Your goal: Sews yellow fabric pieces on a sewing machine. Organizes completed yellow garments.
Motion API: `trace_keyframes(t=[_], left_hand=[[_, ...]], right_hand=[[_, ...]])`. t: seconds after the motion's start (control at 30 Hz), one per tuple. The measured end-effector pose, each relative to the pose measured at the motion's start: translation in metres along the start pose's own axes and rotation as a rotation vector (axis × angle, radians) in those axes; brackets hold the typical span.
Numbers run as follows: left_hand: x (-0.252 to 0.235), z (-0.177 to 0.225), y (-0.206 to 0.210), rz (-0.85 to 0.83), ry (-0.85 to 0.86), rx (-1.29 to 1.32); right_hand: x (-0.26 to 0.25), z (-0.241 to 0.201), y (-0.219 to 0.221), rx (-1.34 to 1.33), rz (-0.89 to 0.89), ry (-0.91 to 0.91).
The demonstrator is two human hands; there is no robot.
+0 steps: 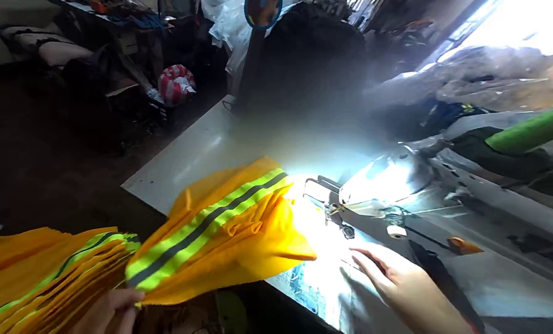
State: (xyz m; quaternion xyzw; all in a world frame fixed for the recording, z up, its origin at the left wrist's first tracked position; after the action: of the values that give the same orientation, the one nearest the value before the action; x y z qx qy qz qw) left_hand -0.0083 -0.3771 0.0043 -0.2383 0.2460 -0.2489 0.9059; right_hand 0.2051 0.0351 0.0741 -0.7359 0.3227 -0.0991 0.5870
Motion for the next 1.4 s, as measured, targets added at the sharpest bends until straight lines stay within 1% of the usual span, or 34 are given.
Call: trace_keyframes(t=[0.03, 0.07, 0.1, 0.17, 0.2, 0.23, 0.27, 0.3, 0.33, 0.37, 0.43, 0.47, 0.5, 0.53, 0.57, 0.6, 0.67, 0.7, 0.73, 0.77, 0.8, 0.87, 0.9, 0.97, 1.03, 1.1, 1.13, 1.2, 1.23, 1.3, 1.37, 1.4], left_hand=[[0.0, -0.001, -0.011, 0.058, -0.015, 0.036], [-0.001, 0.0, -0.019, 0.111, -0.032, 0.068], [-0.004, 0.002, -0.024, 0.163, -0.046, 0.095], [-0.012, 0.008, -0.029, 0.276, -0.046, 0.13], [-0.016, 0.01, -0.031, 0.326, -0.031, 0.136], [-0.02, 0.011, -0.033, 0.368, -0.01, 0.138], [-0.024, 0.012, -0.036, 0.403, 0.007, 0.14], [-0.029, 0.015, -0.042, 0.432, 0.019, 0.146], [-0.034, 0.018, -0.05, 0.462, 0.023, 0.163], [-0.04, 0.022, -0.062, 0.5, 0.014, 0.192], [-0.052, 0.028, -0.095, 0.594, -0.014, 0.306], [-0.058, 0.028, -0.114, 0.649, -0.009, 0.391], [-0.064, 0.029, -0.132, 0.7, -0.008, 0.491], [-0.072, 0.033, -0.148, 0.738, -0.021, 0.574], [-0.082, 0.038, -0.16, 0.753, -0.054, 0.612], [-0.092, 0.043, -0.168, 0.752, -0.133, 0.596], [-0.116, 0.041, -0.177, 0.7, -0.338, 0.597], [-0.129, 0.035, -0.185, 0.723, -0.423, 0.64], [-0.143, 0.027, -0.198, 0.779, -0.458, 0.716], [-0.155, 0.019, -0.217, 0.847, -0.441, 0.793], [-0.163, 0.013, -0.241, 0.907, -0.379, 0.84], [-0.163, 0.009, -0.3, 1.013, -0.212, 0.799], [-0.156, 0.007, -0.33, 1.064, -0.15, 0.747], [-0.128, -0.005, -0.38, 1.117, -0.121, 0.635], [-0.082, -0.021, -0.408, 1.128, -0.215, 0.517], [-0.023, -0.033, -0.415, 1.134, -0.331, 0.383], [0.01, -0.039, -0.413, 1.14, -0.388, 0.309], [0.08, -0.049, -0.399, 1.148, -0.532, 0.172], [0.118, -0.052, -0.388, 1.14, -0.633, 0.119], [0.183, -0.054, -0.365, 1.021, -0.878, -0.015], [0.239, -0.06, -0.34, 0.726, -1.066, -0.151], [0.259, -0.063, -0.327, 0.527, -1.127, -0.21]], right_hand=[[-0.022, -0.025, 0.01, -0.058, 0.042, -0.059], [-0.044, -0.046, 0.019, -0.091, 0.028, -0.038], [-0.067, -0.063, 0.027, -0.107, -0.006, 0.034], [-0.103, -0.085, 0.047, -0.103, -0.055, 0.234], [-0.117, -0.084, 0.064, -0.089, -0.07, 0.305], [-0.13, -0.075, 0.085, -0.084, -0.087, 0.358], [-0.141, -0.067, 0.102, -0.085, -0.087, 0.362], [-0.147, -0.065, 0.109, -0.122, -0.076, 0.345], [-0.148, -0.068, 0.106, -0.231, -0.052, 0.335], [-0.146, -0.073, 0.096, -0.434, -0.015, 0.355], [-0.142, -0.08, 0.069, -0.957, 0.084, 0.368], [-0.144, -0.087, 0.053, -1.18, 0.073, 0.31], [-0.147, -0.097, 0.035, -1.334, 0.051, 0.253], [-0.148, -0.11, 0.018, -1.425, 0.062, 0.219], [-0.151, -0.124, 0.003, -1.446, 0.095, 0.188], [-0.156, -0.138, -0.007, -1.425, 0.128, 0.169], [-0.176, -0.163, -0.011, -1.329, 0.176, 0.201], [-0.19, -0.173, -0.009, -1.272, 0.207, 0.237], [-0.203, -0.182, -0.009, -1.222, 0.244, 0.254], [-0.214, -0.195, -0.012, -1.197, 0.275, 0.234], [-0.224, -0.211, -0.017, -1.206, 0.287, 0.179], [-0.232, -0.259, -0.03, -1.321, 0.28, 0.053], [-0.229, -0.285, -0.034, -1.386, 0.266, 0.019], [-0.216, -0.331, -0.026, -1.465, 0.172, -0.015], [-0.196, -0.364, 0.001, -1.443, 0.014, -0.034], [-0.177, -0.391, 0.038, -1.356, -0.09, -0.044], [-0.165, -0.399, 0.06, -1.309, -0.149, -0.054], [-0.135, -0.406, 0.102, -1.221, -0.298, -0.061], [-0.118, -0.405, 0.123, -1.177, -0.38, -0.059], [-0.088, -0.394, 0.163, -1.046, -0.505, -0.075], [-0.064, -0.379, 0.193, -0.907, -0.615, -0.12], [-0.057, -0.372, 0.203, -0.859, -0.656, -0.132]])
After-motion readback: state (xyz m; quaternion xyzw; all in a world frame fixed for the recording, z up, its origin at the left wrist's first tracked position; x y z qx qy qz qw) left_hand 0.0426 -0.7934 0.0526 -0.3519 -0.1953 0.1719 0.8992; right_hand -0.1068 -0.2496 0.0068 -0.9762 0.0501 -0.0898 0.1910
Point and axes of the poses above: each hand's wrist, its own x-axis away from the middle knuckle, its own y-axis out of the palm, z = x × y, the point moved 6 cm from there along -x, towards the middle knuckle, and after that the axes turned 8 degrees about z, right-handed, at the moved point
